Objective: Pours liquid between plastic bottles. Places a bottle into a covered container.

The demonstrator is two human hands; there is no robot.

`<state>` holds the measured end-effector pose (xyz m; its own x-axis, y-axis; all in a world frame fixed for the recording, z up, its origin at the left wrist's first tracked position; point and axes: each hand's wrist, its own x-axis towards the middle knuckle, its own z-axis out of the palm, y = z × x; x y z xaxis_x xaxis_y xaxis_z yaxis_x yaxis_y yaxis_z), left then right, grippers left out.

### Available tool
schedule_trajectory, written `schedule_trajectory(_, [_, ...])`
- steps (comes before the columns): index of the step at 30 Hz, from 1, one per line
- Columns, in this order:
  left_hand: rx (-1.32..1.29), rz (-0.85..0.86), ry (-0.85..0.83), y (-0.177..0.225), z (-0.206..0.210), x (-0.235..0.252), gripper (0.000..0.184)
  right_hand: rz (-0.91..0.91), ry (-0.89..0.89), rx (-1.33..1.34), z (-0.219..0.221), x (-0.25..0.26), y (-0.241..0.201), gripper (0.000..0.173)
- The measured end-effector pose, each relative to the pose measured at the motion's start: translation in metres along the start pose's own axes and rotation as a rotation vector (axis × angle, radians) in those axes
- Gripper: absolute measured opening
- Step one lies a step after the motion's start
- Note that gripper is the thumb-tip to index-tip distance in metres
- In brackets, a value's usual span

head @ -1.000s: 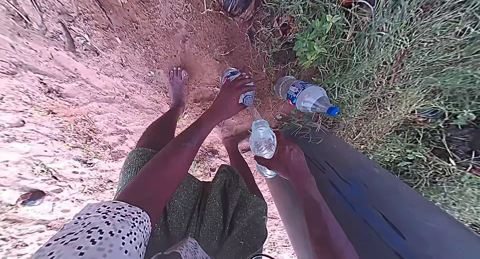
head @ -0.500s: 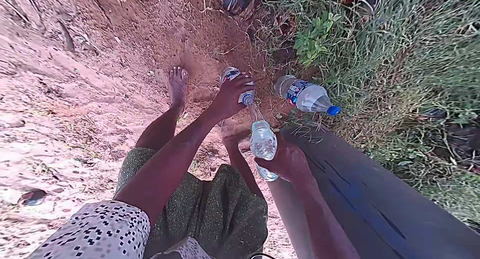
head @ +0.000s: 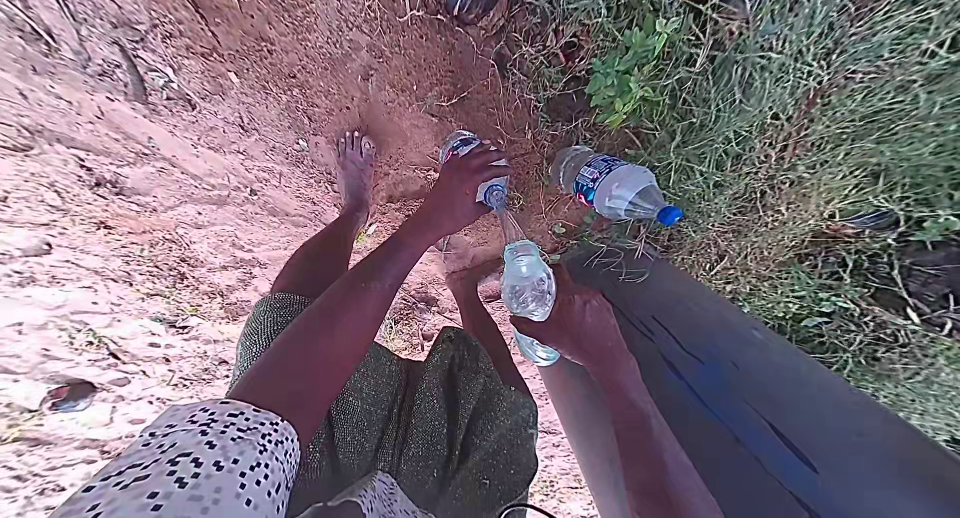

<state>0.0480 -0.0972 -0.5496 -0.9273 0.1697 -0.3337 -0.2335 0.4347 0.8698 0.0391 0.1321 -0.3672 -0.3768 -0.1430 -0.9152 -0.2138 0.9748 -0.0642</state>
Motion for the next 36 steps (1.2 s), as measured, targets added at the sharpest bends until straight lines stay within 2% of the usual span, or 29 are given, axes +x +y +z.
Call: schedule_trajectory(36, [0.007,0.005,-0.024,-0.0013,-0.0007,0.0000,0.054,0.059,-0.065,0.006,-0.0039,-0.0038,-0.0047,0.101])
